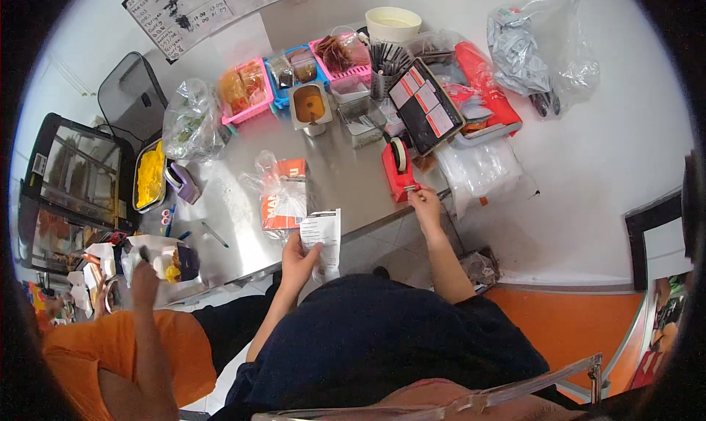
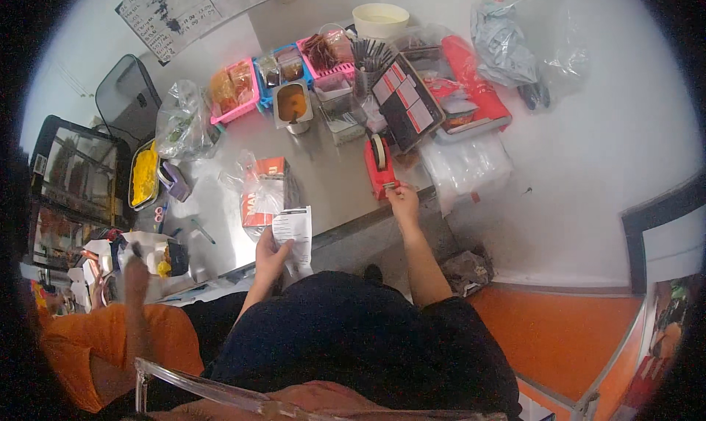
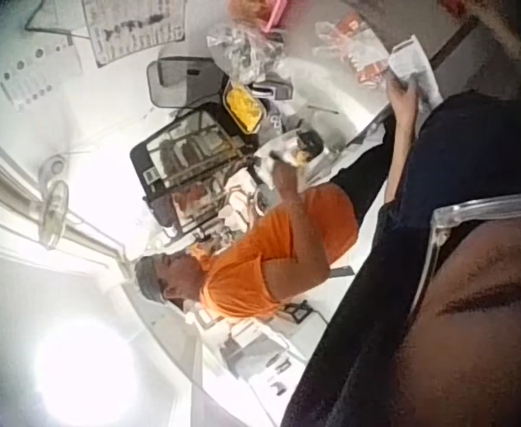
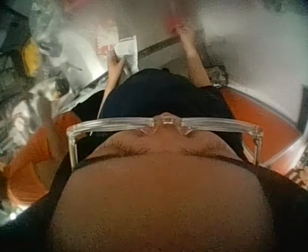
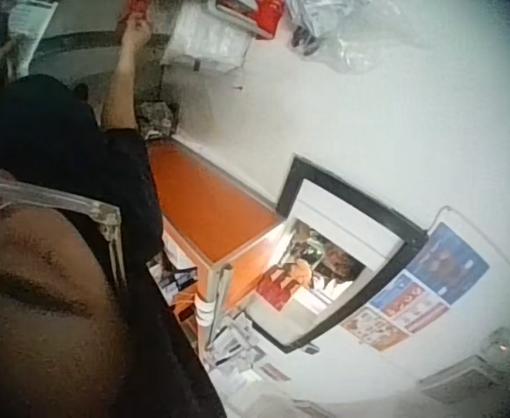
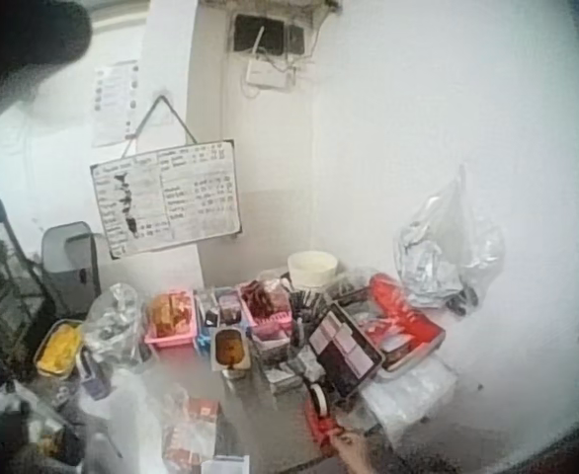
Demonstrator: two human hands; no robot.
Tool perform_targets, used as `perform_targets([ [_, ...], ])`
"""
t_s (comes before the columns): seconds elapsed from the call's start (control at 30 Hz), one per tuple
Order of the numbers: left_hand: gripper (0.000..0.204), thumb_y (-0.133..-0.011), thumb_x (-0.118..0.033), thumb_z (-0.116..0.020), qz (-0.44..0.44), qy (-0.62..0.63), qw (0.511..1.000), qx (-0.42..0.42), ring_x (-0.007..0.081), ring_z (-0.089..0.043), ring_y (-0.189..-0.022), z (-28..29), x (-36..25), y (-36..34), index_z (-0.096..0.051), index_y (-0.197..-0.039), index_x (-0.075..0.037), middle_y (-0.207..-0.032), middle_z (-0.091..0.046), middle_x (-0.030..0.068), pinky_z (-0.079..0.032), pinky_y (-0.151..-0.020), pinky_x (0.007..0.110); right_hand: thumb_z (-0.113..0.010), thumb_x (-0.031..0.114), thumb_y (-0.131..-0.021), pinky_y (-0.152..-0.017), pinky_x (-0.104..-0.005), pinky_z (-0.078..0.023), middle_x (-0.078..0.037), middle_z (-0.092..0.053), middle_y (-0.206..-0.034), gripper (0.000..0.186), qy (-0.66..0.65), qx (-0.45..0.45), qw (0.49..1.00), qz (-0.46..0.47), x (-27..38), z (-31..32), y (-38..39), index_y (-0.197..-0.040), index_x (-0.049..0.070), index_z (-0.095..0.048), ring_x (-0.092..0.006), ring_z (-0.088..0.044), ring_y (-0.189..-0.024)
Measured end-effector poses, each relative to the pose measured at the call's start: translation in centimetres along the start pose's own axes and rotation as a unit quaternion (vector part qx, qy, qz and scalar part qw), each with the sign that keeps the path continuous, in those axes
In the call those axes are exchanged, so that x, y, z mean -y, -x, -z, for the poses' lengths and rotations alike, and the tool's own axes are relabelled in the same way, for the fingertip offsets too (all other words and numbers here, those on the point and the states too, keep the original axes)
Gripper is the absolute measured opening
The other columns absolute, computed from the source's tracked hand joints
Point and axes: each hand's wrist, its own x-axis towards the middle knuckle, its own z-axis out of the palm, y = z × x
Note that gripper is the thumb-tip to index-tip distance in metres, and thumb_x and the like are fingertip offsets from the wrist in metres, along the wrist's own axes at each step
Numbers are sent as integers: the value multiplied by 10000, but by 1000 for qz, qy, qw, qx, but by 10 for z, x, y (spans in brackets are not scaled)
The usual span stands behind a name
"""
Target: The person scoops food into containers, labels a box with a pen, seals boxes with tape, and places them into a plastic bag.
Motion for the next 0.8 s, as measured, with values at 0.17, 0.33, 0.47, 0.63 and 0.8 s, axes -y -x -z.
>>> perform_targets([
  [0.17, 321, -808, 40, -579, -17, 7, 1000, 11, 155, -581, -964, -8, -6, -3, -481, -1114, 38, -1034, -607, 106, -447, -844, 276, -681, 187, -742, -791, -373, -442, -198, -616, -915, 230, 108, -2, 994, 26, -6, -1, 3, -647, -15, -629, -306, -596, -866],
  [0.33, 320, -804, 35, -583, -21, -17, 999, 25, 162, -583, -964, -10, 2, -14, -482, -1107, 32, -1041, -608, 104, -453, -838, 280, -688, 197, -750, -748, -342, -460, -200, -623, -848, 230, 64, -10, 988, -137, -56, 17, -13, -667, -11, -637, -295, -610, -835],
  [0.47, 308, -807, 24, -587, -11, 36, 999, -25, 164, -581, -964, -9, 0, -5, -482, -1096, 27, -1052, -603, 106, -455, -830, 288, -677, 154, -787, -690, -337, -467, -139, -629, -808, 230, 160, -62, 981, 92, 19, 2, -16, -963, 16, -622, -225, -617, -819],
  [0.63, 345, -813, 29, -579, -49, -13, 999, 6, 169, -572, -986, -28, 1, -18, -462, -1137, 35, -1060, -597, 110, -443, -859, 294, -709, 116, -765, -749, -337, -472, -130, -624, -923, 517, 10, 52, 997, -53, 4, -2, -53, -1215, 27, -471, -223, -616, -845],
  [0.8, 338, -819, 30, -574, -60, 31, 997, -40, 161, -566, -980, -32, 2, -8, -453, -1134, 43, -1049, -592, 110, -437, -871, 293, -733, 94, -726, -753, -332, -470, -176, -548, -1098, 677, -144, 135, 973, -120, 37, 8, -13, -1292, 16, -370, -241, -617, -848],
])
